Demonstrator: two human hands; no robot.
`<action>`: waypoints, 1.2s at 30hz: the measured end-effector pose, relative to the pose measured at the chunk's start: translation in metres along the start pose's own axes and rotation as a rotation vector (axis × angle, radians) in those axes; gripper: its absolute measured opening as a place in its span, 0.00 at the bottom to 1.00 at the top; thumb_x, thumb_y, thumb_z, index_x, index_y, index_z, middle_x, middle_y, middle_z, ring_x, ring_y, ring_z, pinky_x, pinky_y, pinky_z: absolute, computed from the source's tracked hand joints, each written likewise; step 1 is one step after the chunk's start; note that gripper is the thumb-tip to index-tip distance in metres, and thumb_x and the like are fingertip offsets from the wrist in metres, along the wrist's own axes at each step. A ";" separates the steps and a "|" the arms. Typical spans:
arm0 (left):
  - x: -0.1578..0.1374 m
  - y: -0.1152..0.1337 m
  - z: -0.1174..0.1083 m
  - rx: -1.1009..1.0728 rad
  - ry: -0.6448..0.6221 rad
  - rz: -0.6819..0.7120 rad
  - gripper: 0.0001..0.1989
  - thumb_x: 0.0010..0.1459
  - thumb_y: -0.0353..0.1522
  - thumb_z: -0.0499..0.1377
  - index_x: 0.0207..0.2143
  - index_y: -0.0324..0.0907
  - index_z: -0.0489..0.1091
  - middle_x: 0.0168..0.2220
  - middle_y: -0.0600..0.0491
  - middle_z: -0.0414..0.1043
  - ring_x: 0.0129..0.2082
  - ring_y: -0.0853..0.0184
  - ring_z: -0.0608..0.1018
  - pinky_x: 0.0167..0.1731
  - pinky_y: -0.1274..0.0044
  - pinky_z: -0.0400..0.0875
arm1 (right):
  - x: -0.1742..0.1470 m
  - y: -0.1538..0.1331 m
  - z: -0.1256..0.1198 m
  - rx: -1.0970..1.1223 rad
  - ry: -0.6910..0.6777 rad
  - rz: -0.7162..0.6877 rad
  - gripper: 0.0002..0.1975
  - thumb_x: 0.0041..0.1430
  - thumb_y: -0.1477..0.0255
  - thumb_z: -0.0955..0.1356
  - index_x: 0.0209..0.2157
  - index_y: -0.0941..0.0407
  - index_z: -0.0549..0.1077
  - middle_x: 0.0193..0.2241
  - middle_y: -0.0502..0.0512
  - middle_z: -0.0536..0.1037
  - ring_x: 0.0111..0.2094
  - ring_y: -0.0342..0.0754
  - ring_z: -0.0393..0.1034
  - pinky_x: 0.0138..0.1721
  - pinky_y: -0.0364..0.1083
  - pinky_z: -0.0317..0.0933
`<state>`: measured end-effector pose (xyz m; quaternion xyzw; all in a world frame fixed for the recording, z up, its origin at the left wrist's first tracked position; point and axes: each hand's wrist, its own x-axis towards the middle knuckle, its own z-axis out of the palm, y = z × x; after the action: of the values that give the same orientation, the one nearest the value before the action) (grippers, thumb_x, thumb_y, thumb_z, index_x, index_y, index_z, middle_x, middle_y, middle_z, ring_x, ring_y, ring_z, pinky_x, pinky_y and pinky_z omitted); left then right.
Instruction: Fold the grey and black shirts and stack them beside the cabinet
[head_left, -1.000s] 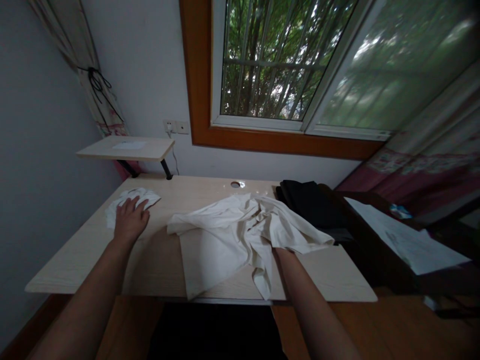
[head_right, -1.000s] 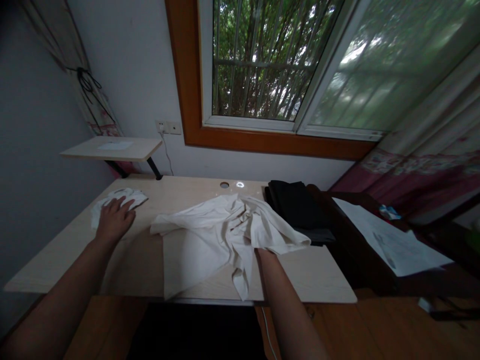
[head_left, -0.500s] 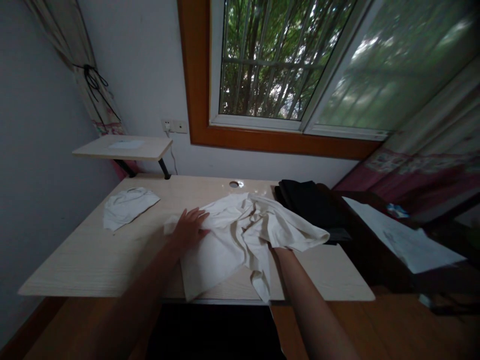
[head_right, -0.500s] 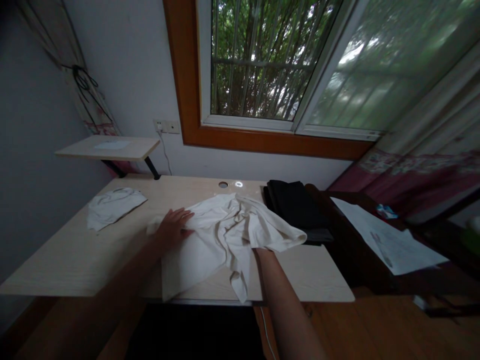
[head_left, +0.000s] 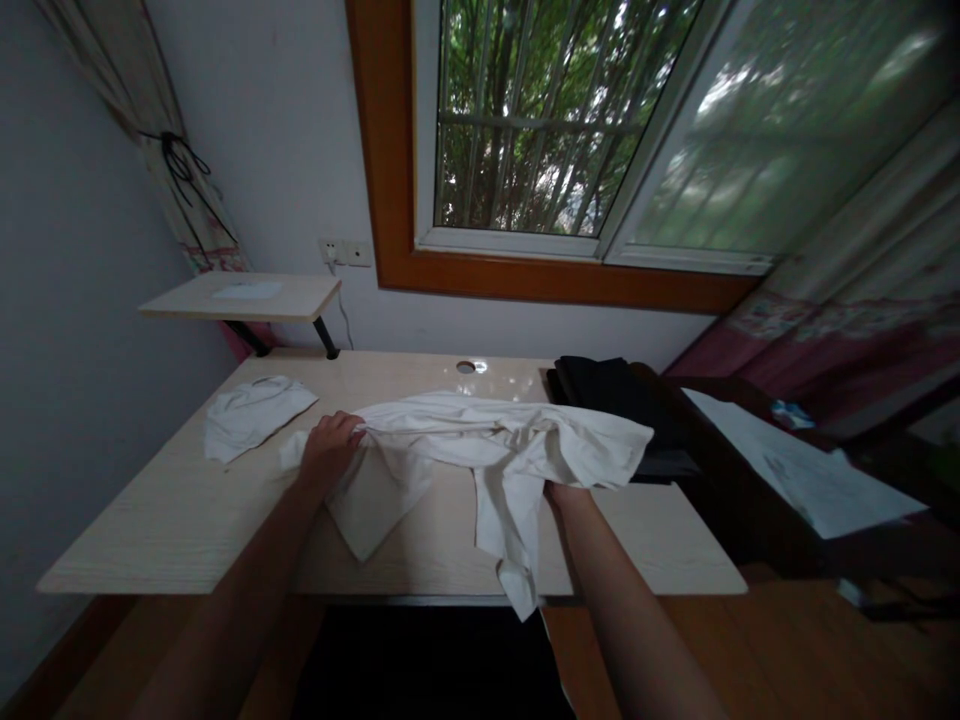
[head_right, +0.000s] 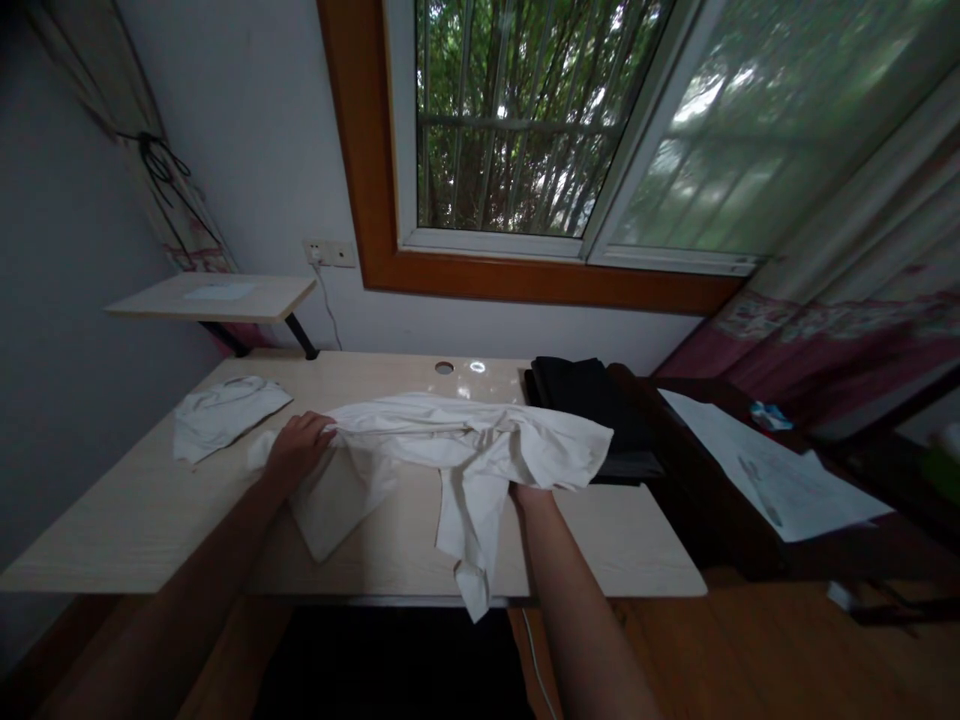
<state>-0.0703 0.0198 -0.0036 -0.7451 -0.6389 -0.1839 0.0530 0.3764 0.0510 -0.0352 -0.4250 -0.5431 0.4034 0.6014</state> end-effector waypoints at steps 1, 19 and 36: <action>0.000 -0.004 0.000 0.002 0.000 -0.012 0.13 0.67 0.37 0.53 0.47 0.44 0.74 0.47 0.45 0.74 0.47 0.56 0.73 0.51 0.66 0.66 | -0.001 0.000 -0.001 0.058 0.052 0.039 0.31 0.65 0.42 0.55 0.47 0.47 0.77 0.42 0.56 0.81 0.43 0.56 0.76 0.44 0.57 0.72; -0.012 -0.010 -0.005 0.039 0.062 -0.255 0.14 0.66 0.36 0.50 0.48 0.45 0.72 0.48 0.47 0.75 0.49 0.55 0.73 0.51 0.66 0.65 | 0.004 -0.026 0.005 0.459 0.167 0.175 0.16 0.60 0.60 0.65 0.46 0.48 0.77 0.46 0.53 0.83 0.50 0.51 0.76 0.54 0.54 0.70; -0.021 -0.013 -0.029 0.111 -0.057 -0.648 0.24 0.68 0.44 0.42 0.46 0.42 0.72 0.39 0.41 0.78 0.35 0.54 0.78 0.33 0.70 0.64 | -0.008 -0.041 0.020 0.349 0.052 0.184 0.32 0.52 0.67 0.76 0.58 0.48 0.69 0.56 0.53 0.77 0.56 0.52 0.72 0.57 0.53 0.67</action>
<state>-0.0915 -0.0068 0.0138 -0.5038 -0.8530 -0.1354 0.0143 0.3570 0.0317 0.0018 -0.3724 -0.4080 0.5337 0.6403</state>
